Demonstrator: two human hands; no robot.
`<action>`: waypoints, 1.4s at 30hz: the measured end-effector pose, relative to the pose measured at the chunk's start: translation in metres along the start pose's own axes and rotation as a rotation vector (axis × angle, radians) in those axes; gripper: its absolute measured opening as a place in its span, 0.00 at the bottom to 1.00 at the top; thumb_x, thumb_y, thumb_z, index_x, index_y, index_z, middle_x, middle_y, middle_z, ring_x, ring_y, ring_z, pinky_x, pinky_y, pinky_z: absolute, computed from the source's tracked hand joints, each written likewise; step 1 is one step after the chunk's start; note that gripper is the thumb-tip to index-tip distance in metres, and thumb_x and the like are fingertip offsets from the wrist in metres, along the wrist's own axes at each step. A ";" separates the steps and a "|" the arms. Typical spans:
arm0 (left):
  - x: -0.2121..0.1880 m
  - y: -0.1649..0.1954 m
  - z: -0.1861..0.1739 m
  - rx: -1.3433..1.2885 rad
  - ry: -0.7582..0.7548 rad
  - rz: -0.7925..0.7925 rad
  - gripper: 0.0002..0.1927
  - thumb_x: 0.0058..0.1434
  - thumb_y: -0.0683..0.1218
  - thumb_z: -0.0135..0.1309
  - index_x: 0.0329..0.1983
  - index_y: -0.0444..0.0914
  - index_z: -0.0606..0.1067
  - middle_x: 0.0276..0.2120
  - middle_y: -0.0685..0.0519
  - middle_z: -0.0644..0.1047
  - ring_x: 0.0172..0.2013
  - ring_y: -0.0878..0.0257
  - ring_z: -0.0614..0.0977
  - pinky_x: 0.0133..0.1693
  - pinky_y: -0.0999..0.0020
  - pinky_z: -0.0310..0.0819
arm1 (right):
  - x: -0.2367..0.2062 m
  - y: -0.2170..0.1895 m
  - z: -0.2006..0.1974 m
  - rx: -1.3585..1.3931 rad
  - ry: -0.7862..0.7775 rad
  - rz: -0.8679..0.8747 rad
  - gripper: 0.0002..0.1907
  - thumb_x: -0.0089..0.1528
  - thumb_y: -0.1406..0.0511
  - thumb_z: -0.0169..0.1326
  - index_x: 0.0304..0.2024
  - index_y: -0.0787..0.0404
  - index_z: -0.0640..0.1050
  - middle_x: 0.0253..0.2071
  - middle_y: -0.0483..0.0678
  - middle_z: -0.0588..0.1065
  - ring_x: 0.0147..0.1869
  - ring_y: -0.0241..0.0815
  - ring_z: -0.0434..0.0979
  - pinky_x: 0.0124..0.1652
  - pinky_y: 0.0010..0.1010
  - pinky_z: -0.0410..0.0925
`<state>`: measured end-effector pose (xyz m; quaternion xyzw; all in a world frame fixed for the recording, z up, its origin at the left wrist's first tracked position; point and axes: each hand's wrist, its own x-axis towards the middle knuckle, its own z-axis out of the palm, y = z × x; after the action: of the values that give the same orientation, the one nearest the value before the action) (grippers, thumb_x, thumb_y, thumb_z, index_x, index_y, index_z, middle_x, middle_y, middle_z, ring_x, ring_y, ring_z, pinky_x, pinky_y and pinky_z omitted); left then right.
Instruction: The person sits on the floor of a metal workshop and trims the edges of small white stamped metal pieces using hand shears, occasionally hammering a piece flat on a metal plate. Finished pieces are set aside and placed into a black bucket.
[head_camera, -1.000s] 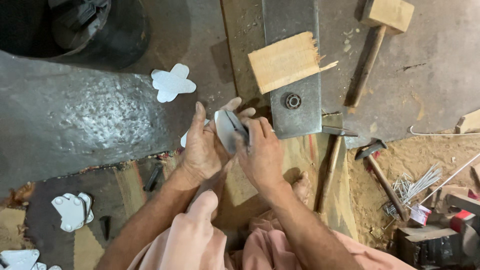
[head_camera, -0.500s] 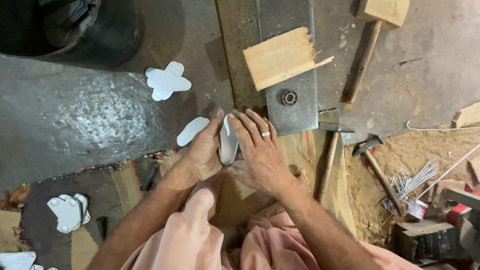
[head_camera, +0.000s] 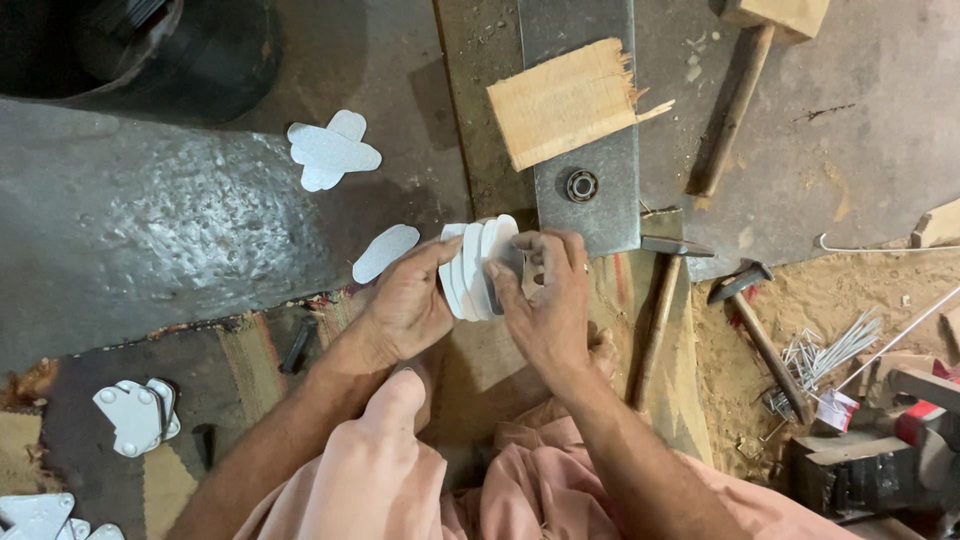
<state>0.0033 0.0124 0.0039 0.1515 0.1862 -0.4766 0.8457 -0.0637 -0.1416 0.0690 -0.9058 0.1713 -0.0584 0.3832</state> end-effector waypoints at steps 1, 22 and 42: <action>0.001 -0.001 0.000 0.003 -0.005 0.004 0.21 0.76 0.47 0.43 0.65 0.28 0.70 0.55 0.45 0.79 0.52 0.58 0.82 0.58 0.59 0.75 | -0.002 0.002 0.001 -0.003 0.033 -0.017 0.21 0.60 0.67 0.68 0.51 0.66 0.74 0.48 0.56 0.71 0.45 0.45 0.74 0.44 0.36 0.71; 0.004 -0.011 0.015 0.120 0.038 0.106 0.27 0.74 0.59 0.43 0.67 0.38 0.67 0.53 0.51 0.78 0.46 0.64 0.80 0.50 0.67 0.77 | 0.001 -0.012 0.008 -0.243 -0.181 0.104 0.24 0.60 0.59 0.66 0.51 0.67 0.74 0.43 0.59 0.76 0.42 0.56 0.79 0.40 0.46 0.71; -0.005 -0.005 0.014 0.133 0.067 -0.197 0.30 0.71 0.67 0.38 0.59 0.41 0.72 0.52 0.52 0.78 0.51 0.63 0.82 0.53 0.62 0.80 | 0.016 -0.016 -0.023 -0.217 -0.602 -0.295 0.57 0.42 0.59 0.74 0.69 0.57 0.58 0.67 0.62 0.61 0.70 0.65 0.61 0.67 0.55 0.54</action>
<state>-0.0006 0.0077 0.0186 0.2040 0.1962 -0.5635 0.7761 -0.0502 -0.1523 0.0967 -0.9329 -0.0768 0.1748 0.3054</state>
